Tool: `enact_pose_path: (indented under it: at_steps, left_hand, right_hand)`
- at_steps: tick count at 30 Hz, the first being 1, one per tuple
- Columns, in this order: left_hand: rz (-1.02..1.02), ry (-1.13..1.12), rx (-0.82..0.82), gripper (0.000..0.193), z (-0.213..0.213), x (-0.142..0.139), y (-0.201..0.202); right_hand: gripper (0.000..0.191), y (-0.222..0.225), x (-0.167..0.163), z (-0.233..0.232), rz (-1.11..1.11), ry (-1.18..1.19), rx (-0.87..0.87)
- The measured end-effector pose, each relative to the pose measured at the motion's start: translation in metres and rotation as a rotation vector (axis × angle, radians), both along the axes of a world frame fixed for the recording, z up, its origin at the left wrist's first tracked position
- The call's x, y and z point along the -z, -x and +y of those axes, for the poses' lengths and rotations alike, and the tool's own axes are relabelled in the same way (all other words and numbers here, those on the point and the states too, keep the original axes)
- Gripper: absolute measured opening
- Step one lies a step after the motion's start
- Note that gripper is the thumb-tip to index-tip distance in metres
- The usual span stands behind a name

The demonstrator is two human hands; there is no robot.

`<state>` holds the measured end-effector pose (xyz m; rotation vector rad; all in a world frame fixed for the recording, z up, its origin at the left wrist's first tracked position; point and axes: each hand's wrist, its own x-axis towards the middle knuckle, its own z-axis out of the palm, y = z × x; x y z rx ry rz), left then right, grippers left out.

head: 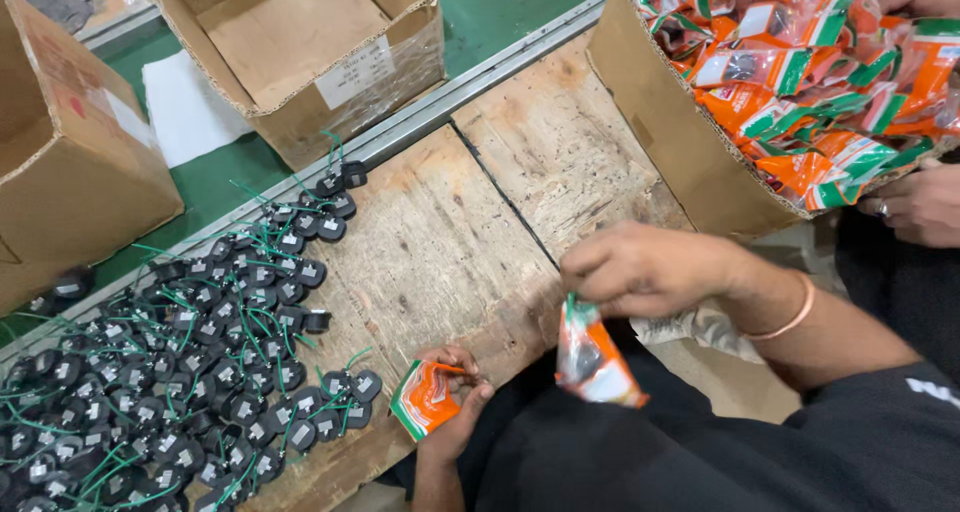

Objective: The person sits at a factory workbench and packs small black wired components into orange plastic bags, folding each bag closed and placing the filled bags into a cardboard box. They then handle the black components directly, arranging them and coiling their green wires before placing them into the box.

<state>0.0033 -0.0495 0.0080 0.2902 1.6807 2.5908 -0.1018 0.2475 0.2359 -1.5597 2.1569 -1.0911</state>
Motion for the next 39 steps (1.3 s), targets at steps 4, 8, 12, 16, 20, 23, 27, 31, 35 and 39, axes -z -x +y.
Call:
enact_pose_path:
  at_steps: [4, 8, 12, 16, 20, 23, 27, 31, 35, 39]
  left_hand:
    - [0.038, 0.048, -0.056, 0.057, 0.002, 0.006, 0.0]
    - [0.059, 0.038, -0.09, 0.059, 0.004, 0.002, -0.001]
    - [0.037, 0.01, -0.1, 0.059, 0.006, -0.005, -0.004]
    - [0.051, 0.047, -0.112, 0.058, 0.006, -0.006, -0.005]
    - [0.04, -0.015, -0.114, 0.058, 0.006, -0.008, -0.004]
    - [0.088, -0.088, -0.155, 0.056, 0.008, -0.019, -0.003]
    - [0.076, 0.102, -0.256, 0.059, 0.02, -0.05, -0.004]
    - [0.023, 0.411, 0.054, 0.045, 0.034, -0.086, -0.006]
    - [0.175, 0.682, 0.344, 0.052, 0.035, -0.112, -0.009]
    - [0.088, 0.565, 0.013, 0.066, 0.023, -0.114, -0.014]
  right_hand:
    - [0.018, 0.011, -0.035, 0.042, 0.308, -0.279, 0.165]
    - [0.024, 0.024, -0.068, 0.117, 0.387, 0.019, 0.757]
    - [0.007, 0.066, -0.036, 0.19, 0.414, 0.07, 1.05]
    - [0.014, 0.087, -0.002, 0.235, 0.825, -0.745, 1.024]
    - [0.009, 0.075, 0.007, 0.235, 0.976, -0.949, 1.078]
    - [0.019, 0.053, -0.008, 0.204, 1.006, -0.849, 1.145]
    - [0.03, 0.003, -0.031, 0.116, 0.775, -0.321, 1.105]
    - [0.055, -0.036, -0.005, 0.001, 0.433, 0.136, 0.462]
    - [0.043, -0.037, 0.049, -0.068, 0.336, 0.188, 0.296]
    - [0.029, -0.03, 0.077, -0.081, 0.193, 0.32, 0.51]
